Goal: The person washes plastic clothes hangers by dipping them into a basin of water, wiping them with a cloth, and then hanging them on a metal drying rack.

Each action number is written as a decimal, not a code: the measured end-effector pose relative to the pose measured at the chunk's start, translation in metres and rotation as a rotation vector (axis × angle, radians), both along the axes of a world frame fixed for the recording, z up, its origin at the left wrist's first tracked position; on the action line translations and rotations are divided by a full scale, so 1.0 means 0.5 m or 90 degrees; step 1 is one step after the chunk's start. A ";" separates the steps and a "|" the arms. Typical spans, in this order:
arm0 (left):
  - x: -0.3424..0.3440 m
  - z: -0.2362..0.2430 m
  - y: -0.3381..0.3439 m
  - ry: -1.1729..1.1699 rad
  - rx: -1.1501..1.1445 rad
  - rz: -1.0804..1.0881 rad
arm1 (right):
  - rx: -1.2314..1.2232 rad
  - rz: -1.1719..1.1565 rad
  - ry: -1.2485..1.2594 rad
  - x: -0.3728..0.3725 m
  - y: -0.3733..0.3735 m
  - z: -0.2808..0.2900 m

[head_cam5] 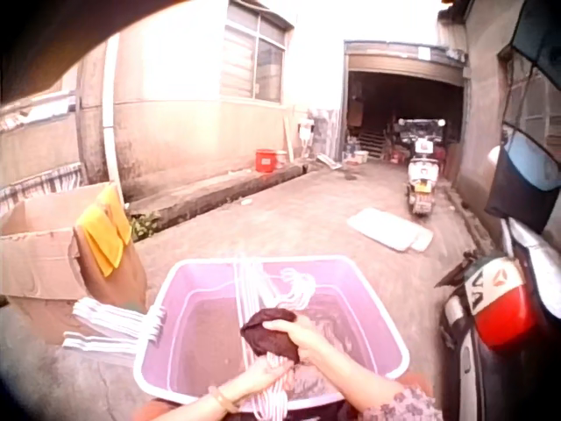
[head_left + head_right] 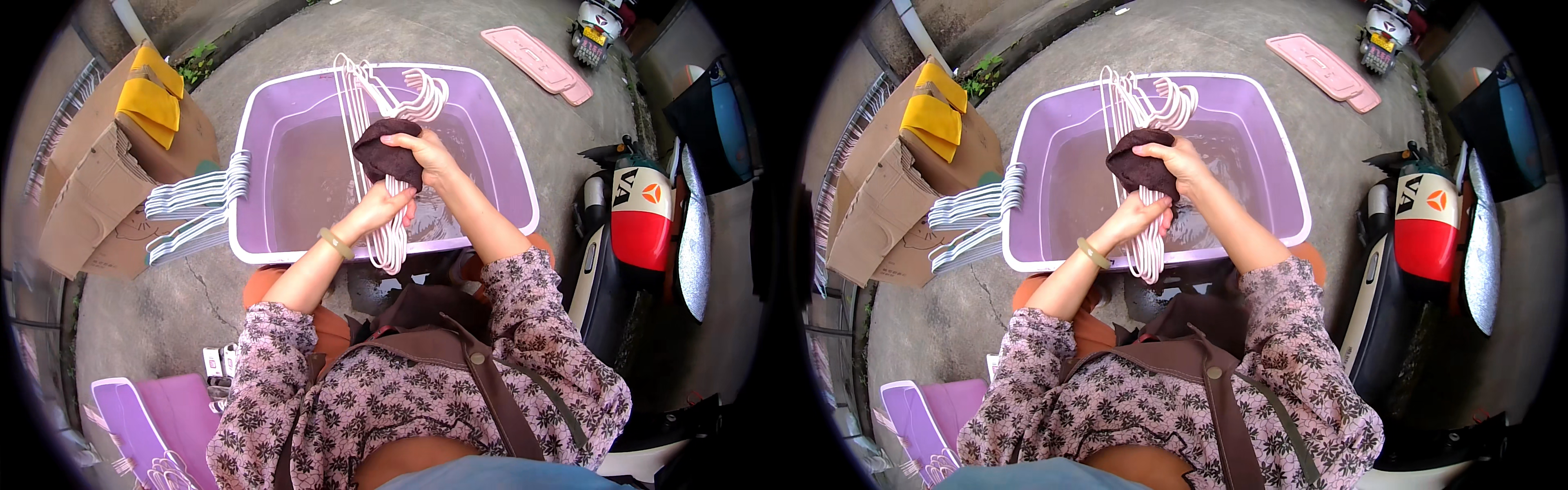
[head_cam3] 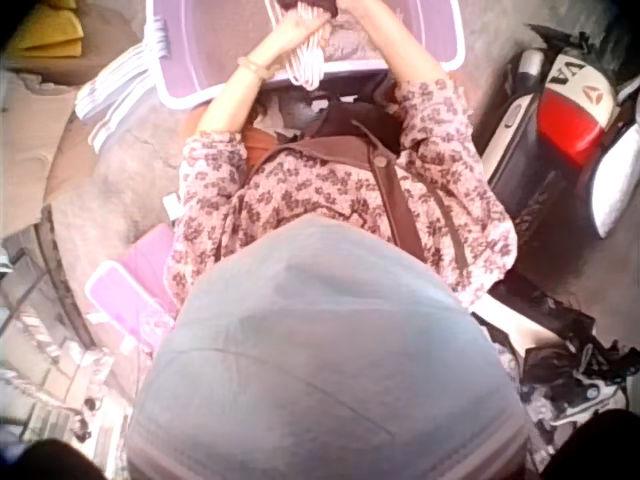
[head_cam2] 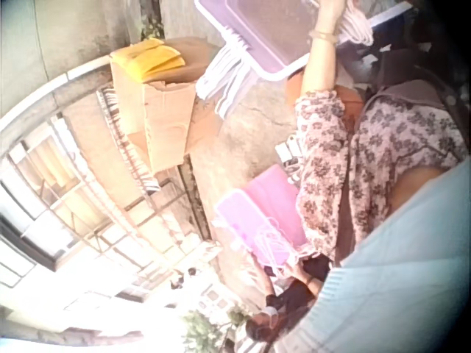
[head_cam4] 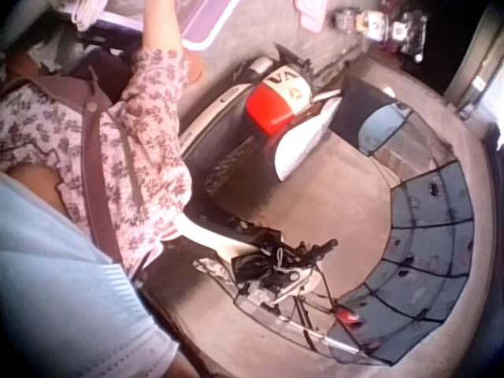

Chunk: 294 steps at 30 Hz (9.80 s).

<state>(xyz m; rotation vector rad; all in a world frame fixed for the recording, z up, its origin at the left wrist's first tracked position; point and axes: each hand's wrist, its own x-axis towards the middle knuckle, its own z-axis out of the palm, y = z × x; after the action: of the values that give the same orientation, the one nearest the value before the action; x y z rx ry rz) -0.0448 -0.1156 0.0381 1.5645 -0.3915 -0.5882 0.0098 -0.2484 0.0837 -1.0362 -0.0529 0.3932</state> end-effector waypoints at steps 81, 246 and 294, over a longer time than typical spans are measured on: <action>0.114 0.019 0.028 0.075 -0.049 0.064 | -0.851 -0.208 -1.026 0.141 -0.036 0.014; 0.010 -0.014 0.043 0.252 -0.301 0.280 | -0.361 0.158 -0.166 0.038 0.079 -0.255; 0.129 0.170 0.023 -0.040 -0.408 0.295 | 0.019 -0.217 0.084 -0.047 -0.082 -0.151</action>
<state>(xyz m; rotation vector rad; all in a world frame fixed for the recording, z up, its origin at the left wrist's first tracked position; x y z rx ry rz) 0.0197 -0.1043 0.1232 1.0007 -0.2182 -0.0339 -0.0138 -0.2895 0.0084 -0.9659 0.2334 0.1493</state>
